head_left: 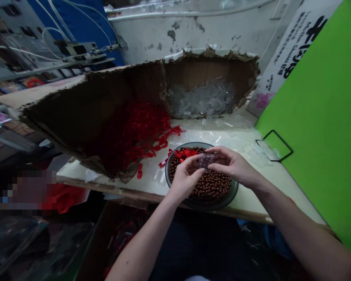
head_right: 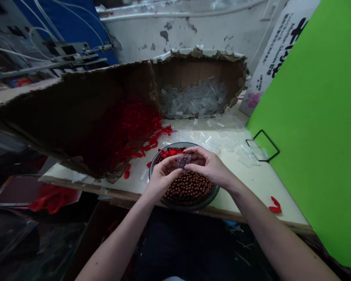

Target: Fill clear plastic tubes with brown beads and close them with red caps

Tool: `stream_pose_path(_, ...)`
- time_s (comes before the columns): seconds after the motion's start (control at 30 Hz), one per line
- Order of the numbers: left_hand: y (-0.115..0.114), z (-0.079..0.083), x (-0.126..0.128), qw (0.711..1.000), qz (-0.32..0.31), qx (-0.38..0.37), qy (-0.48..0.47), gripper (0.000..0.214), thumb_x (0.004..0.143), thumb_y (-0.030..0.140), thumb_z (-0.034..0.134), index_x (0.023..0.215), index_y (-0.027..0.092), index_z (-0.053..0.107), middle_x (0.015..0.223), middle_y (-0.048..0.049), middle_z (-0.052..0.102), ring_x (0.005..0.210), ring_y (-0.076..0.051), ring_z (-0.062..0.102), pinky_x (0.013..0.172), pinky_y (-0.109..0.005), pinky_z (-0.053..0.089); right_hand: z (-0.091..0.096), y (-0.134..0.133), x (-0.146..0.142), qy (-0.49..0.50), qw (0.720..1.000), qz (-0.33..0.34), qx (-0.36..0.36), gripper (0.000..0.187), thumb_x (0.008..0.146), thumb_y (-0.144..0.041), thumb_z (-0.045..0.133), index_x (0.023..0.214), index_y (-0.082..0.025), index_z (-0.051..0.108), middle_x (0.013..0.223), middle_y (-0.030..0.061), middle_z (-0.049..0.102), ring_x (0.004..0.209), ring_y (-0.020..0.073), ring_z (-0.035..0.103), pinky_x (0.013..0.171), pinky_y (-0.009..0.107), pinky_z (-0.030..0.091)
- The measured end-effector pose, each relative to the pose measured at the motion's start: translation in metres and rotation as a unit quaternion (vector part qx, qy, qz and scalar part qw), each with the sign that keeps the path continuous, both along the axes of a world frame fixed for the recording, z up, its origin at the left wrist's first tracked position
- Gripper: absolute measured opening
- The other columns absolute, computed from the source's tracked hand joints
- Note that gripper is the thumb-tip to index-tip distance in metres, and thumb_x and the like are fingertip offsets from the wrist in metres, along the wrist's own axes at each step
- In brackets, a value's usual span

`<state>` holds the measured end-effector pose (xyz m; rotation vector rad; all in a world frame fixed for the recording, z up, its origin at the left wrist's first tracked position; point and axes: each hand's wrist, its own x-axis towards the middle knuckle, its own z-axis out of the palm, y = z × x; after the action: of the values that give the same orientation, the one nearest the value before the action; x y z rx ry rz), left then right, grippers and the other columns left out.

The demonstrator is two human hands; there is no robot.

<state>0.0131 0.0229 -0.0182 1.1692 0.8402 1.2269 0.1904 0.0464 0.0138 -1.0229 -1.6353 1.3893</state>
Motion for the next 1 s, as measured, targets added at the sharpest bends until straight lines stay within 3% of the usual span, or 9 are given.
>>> stream_pose_path(0.13, -0.002, 0.004, -0.002, 0.996, -0.005, -0.038, -0.074, 0.041, 0.071, 0.019, 0.072, 0.111, 0.015, 0.063, 0.101, -0.0077, 0.071, 0.089, -0.017, 0.066, 0.083, -0.031, 0.053, 0.008, -0.003, 0.012, -0.012, 1.0, -0.017, 0.013, 0.041, 0.077, -0.031, 0.071, 0.115, -0.024, 0.059, 0.103, 0.0057, 0.07, 0.093, 0.0202, 0.067, 0.086, 0.037, 0.052)
stream_pose_path(0.27, -0.005, 0.011, 0.0, 0.995, -0.004, -0.03, -0.093, 0.043, 0.07, 0.02, 0.074, 0.111, 0.016, 0.064, 0.101, -0.0078, 0.071, 0.088, -0.016, 0.066, 0.081, -0.03, 0.053, 0.003, 0.002, 0.02, -0.035, 0.998, -0.04, 0.043, 0.034, 0.08, -0.033, 0.068, 0.112, -0.024, 0.06, 0.098, 0.0042, 0.071, 0.093, 0.0195, 0.067, 0.086, 0.035, 0.051)
stream_pose_path(0.37, -0.007, 0.018, 0.002, 0.996, -0.003, -0.019, -0.082, 0.041, 0.07, 0.02, 0.074, 0.11, 0.015, 0.064, 0.1, -0.0081, 0.071, 0.087, -0.016, 0.065, 0.083, -0.03, 0.053, -0.012, 0.013, 0.023, -0.122, 0.987, -0.055, 0.084, 0.028, 0.082, -0.03, 0.064, 0.109, -0.023, 0.063, 0.099, 0.0044, 0.072, 0.091, 0.02, 0.067, 0.084, 0.034, 0.051)
stream_pose_path(0.53, -0.008, 0.022, 0.003, 0.998, -0.002, -0.023, -0.06, 0.042, 0.07, 0.017, 0.071, 0.111, 0.014, 0.063, 0.099, -0.0083, 0.071, 0.087, -0.016, 0.066, 0.085, -0.032, 0.052, -0.049, 0.04, 0.01, -0.273, 0.944, -0.053, 0.178, 0.03, 0.078, -0.021, 0.061, 0.107, -0.022, 0.066, 0.101, 0.0053, 0.072, 0.092, 0.0231, 0.066, 0.085, 0.037, 0.05)
stream_pose_path(0.77, -0.008, 0.02, -0.002, 0.999, 0.008, -0.018, -0.027, 0.041, 0.07, 0.017, 0.069, 0.11, 0.014, 0.064, 0.11, -0.0098, 0.069, 0.098, -0.02, 0.065, 0.091, -0.034, 0.051, -0.081, 0.06, -0.029, -0.247, 0.947, -0.004, 0.205, 0.028, 0.072, -0.017, 0.065, 0.1, -0.023, 0.07, 0.105, 0.0072, 0.07, 0.106, 0.0264, 0.06, 0.092, 0.039, 0.047)
stream_pose_path(1.0, -0.003, 0.008, -0.009, 0.997, 0.014, -0.046, -0.06, 0.032, 0.071, 0.02, 0.072, 0.101, 0.015, 0.065, 0.103, -0.0068, 0.07, 0.092, -0.018, 0.066, 0.09, -0.033, 0.05, -0.08, 0.059, -0.014, -0.231, 0.959, -0.027, 0.164, 0.015, 0.075, -0.02, 0.063, 0.089, -0.02, 0.069, 0.095, 0.0076, 0.07, 0.093, 0.0249, 0.062, 0.091, 0.041, 0.044)
